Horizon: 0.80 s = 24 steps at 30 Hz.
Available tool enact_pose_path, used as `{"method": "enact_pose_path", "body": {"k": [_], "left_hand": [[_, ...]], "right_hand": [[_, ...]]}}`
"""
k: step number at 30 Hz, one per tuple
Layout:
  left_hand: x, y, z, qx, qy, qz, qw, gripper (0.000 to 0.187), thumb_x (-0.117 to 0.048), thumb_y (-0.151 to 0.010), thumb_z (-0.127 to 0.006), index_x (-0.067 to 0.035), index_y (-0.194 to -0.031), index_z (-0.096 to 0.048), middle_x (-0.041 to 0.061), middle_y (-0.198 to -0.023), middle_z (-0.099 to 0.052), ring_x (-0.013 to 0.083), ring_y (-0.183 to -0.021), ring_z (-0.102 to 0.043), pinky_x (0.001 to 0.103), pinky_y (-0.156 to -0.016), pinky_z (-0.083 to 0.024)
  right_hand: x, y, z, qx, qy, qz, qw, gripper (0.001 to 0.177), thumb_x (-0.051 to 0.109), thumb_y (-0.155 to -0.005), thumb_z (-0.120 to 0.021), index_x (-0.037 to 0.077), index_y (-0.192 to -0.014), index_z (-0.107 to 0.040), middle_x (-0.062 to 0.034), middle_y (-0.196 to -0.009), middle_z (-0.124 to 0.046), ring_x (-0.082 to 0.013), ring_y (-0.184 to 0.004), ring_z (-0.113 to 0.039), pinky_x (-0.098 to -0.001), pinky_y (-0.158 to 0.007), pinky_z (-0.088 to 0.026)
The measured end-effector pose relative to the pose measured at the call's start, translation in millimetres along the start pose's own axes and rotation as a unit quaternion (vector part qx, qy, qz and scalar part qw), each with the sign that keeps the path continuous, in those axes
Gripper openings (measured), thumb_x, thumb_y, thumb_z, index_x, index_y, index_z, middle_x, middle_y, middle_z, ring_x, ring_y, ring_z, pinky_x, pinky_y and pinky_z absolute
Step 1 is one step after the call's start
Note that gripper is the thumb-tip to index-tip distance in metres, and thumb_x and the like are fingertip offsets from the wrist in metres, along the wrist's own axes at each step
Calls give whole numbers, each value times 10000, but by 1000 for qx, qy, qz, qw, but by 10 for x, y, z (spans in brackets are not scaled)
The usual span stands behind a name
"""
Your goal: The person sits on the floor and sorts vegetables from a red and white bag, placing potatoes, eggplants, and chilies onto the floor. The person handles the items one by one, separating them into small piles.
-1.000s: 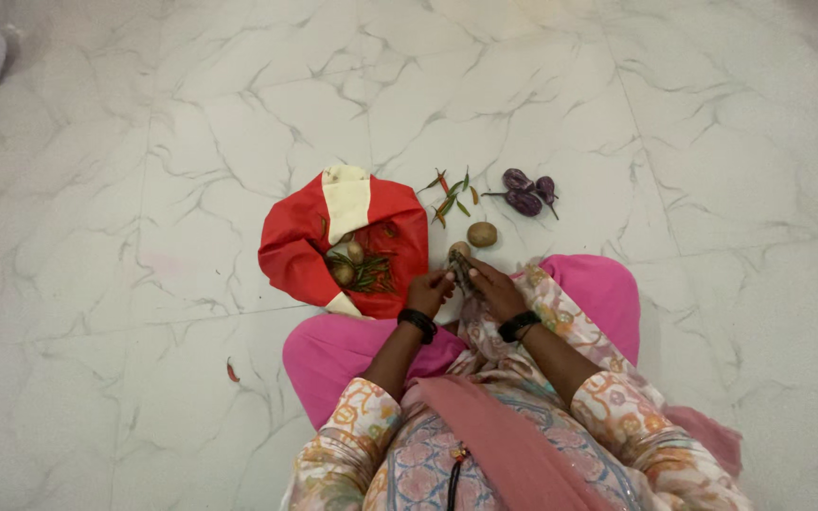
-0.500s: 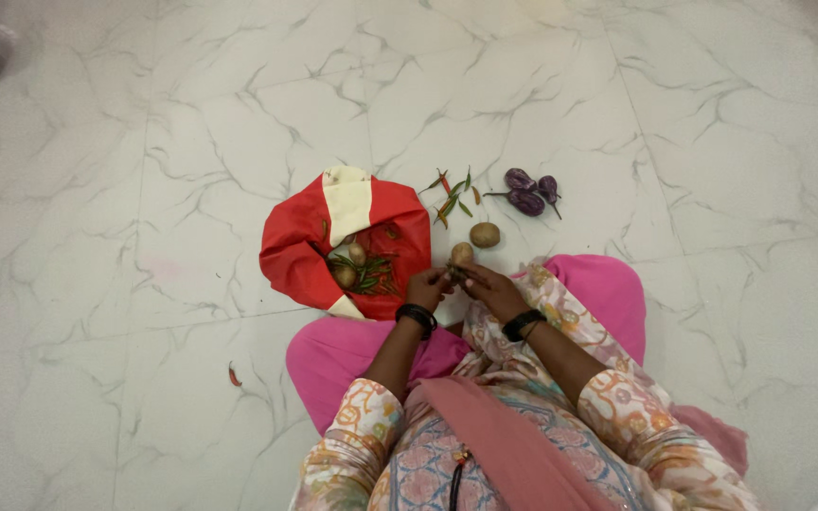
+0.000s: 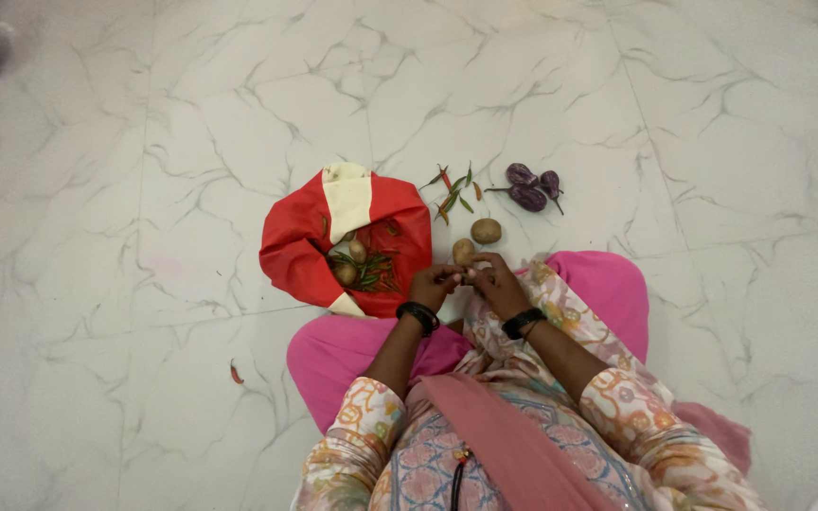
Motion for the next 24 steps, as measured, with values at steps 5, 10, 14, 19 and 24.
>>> {"method": "enact_pose_path", "body": {"k": [5, 10, 14, 19, 24], "left_hand": [[-148, 88, -10, -26, -93, -10, 995, 154, -148, -935, -774, -26, -1027, -755, 70, -880, -741, 145, -761, -665, 307, -685, -555], [-311, 128, -10, -33, -118, -27, 992, 145, -151, -937, -735, -18, -995, -726, 101, -897, -748, 165, -799, -717, 320, -720, -591], [-387, 169, -10, -39, -130, -50, 990, 164, -140, -902, -771, -6, -986, -729, 107, -904, -752, 179, -820, -718, 328, -731, -586], [-411, 170, -37, -10, -112, -27, 993, 173, -173, -929, -747, -16, -1000, -736, 87, -892, -754, 161, -794, -729, 318, -717, -591], [-381, 133, -38, -13, -128, -39, 991, 181, -198, -947, -740, -25, -999, -741, 79, -835, -736, 150, -745, -690, 316, -683, -565]], "right_hand": [[32, 41, -38, 14, 77, -22, 997, 405, 387, -1061, -579, 95, -1339, -624, -81, -1061, -752, -166, -907, -684, -301, -769, -542], [51, 42, -79, 68, 143, 17, 987, 582, 520, -1074, -497, 178, -1545, -475, -47, -1281, -689, -184, -1128, -661, -337, -908, -522], [120, 69, -103, 112, 145, 54, 982, 722, 502, -1028, -608, 179, -1597, -302, -83, -1355, -601, -211, -1183, -633, -374, -920, -533], [214, 129, -83, 11, 221, -1, 975, 661, 431, -907, -702, 188, -1460, -434, -112, -1037, -776, -214, -916, -760, -365, -791, -576], [302, 146, -72, -9, 166, 42, 985, 607, 418, -913, -695, 142, -1384, -429, -110, -954, -780, -204, -849, -758, -355, -744, -580]]}}
Point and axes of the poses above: each hand's wrist, its own y-axis away from the middle knuckle, its own z-axis out of the back of the hand, x = y × z, the point moved 4 cm from there along -y, towards the middle knuckle
